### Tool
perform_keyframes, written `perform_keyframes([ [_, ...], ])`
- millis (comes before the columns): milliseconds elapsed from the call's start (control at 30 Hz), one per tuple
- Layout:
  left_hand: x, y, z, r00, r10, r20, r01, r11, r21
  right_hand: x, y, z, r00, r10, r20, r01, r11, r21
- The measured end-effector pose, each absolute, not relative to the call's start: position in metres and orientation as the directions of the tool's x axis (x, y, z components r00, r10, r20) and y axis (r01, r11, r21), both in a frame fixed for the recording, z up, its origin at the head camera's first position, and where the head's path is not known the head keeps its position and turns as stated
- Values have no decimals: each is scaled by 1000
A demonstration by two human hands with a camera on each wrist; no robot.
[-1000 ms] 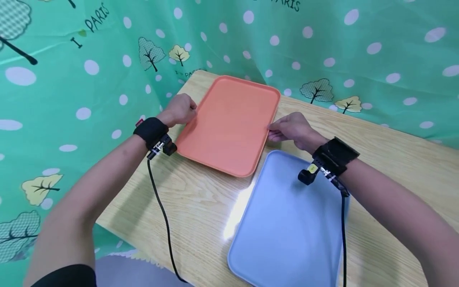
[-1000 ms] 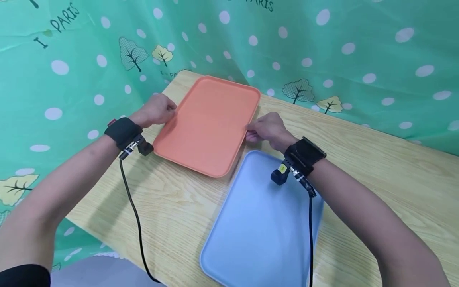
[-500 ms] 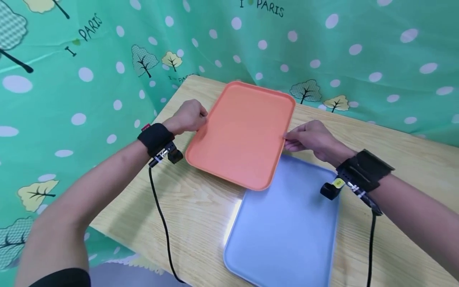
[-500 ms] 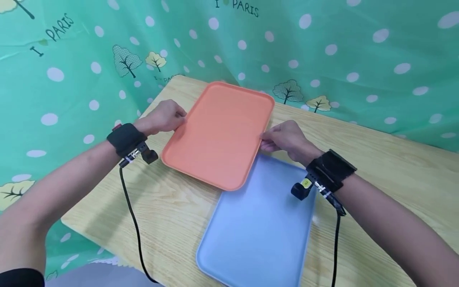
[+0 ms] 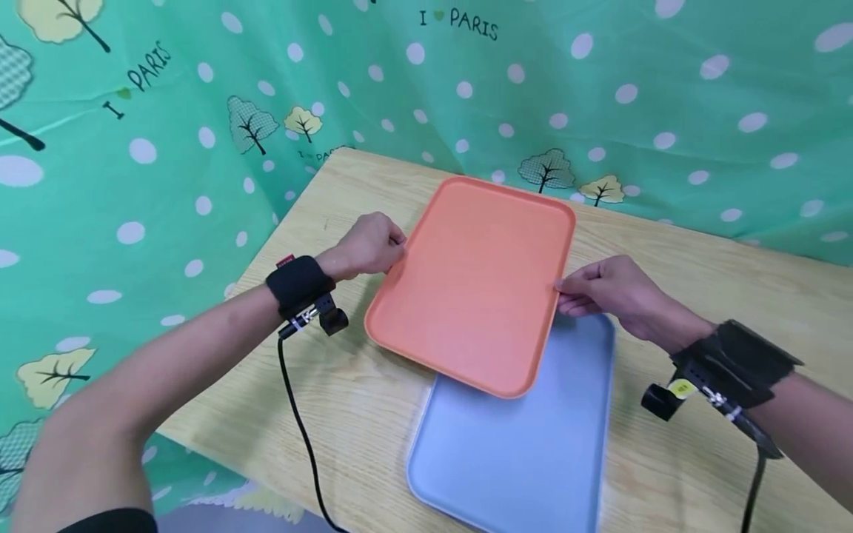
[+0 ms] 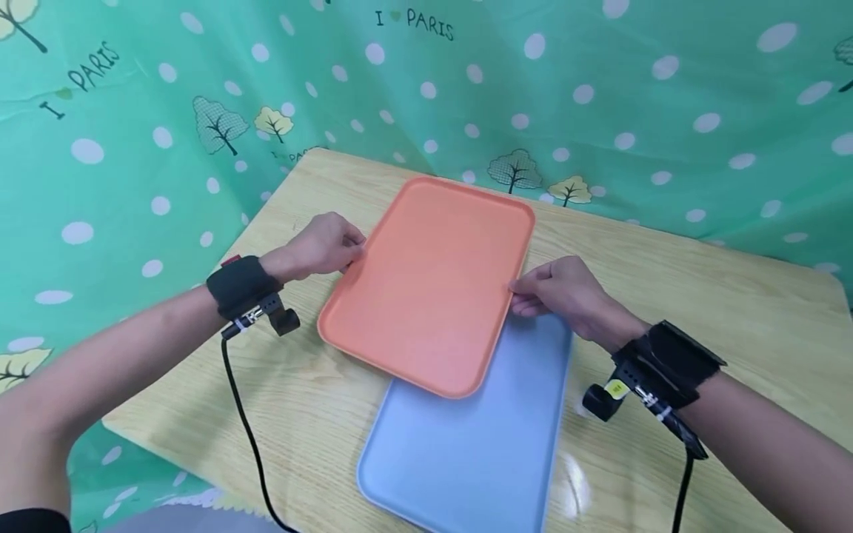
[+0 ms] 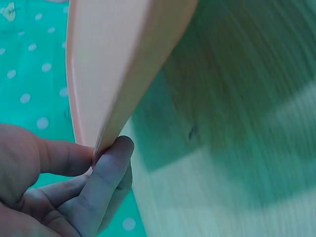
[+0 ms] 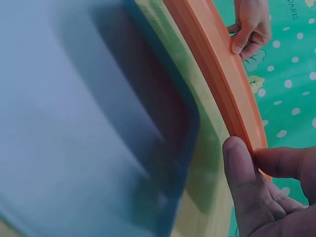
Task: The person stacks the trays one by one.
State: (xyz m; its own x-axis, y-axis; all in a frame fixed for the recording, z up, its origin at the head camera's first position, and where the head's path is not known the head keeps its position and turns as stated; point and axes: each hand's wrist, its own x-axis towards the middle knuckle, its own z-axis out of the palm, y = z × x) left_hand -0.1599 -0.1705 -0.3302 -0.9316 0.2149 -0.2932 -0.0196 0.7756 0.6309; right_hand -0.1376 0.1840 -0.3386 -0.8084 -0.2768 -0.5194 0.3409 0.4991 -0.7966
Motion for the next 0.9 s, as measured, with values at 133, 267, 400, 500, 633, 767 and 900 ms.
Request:
perform_keyframes([
  [133, -150, -162, -331, -917, 251, -311, -20, 749, 662, -126, 196, -341, -803, -277, -527, 349, 499, -793],
  [267, -142, -151, -333, -904, 289, -316, 8, 749, 662, -114, 210, -343, -798, -269, -539, 352, 519, -779],
  [400, -135, -139, -337, -900, 314, -301, 39, 747, 664, -101, 222, -344, -793, -260, -551, 362, 526, -770],
  [500, -130, -134, -341, -901, 316, -296, 35, 735, 677, -95, 227, -347, -790, -264, -553, 370, 513, -774],
  [633, -123, -129, -346, -899, 317, -301, 22, 720, 694, -87, 233, -350, -787, -263, -558, 378, 509, -773],
  [767, -117, -123, -349, -896, 315, -313, 13, 723, 691, -80, 240, -354, -784, -267, -561, 381, 506, -774],
  [900, -111, -119, -353, -890, 315, -330, 2, 727, 687, -73, 245, -359, -781, -279, -559, 379, 499, -779],
])
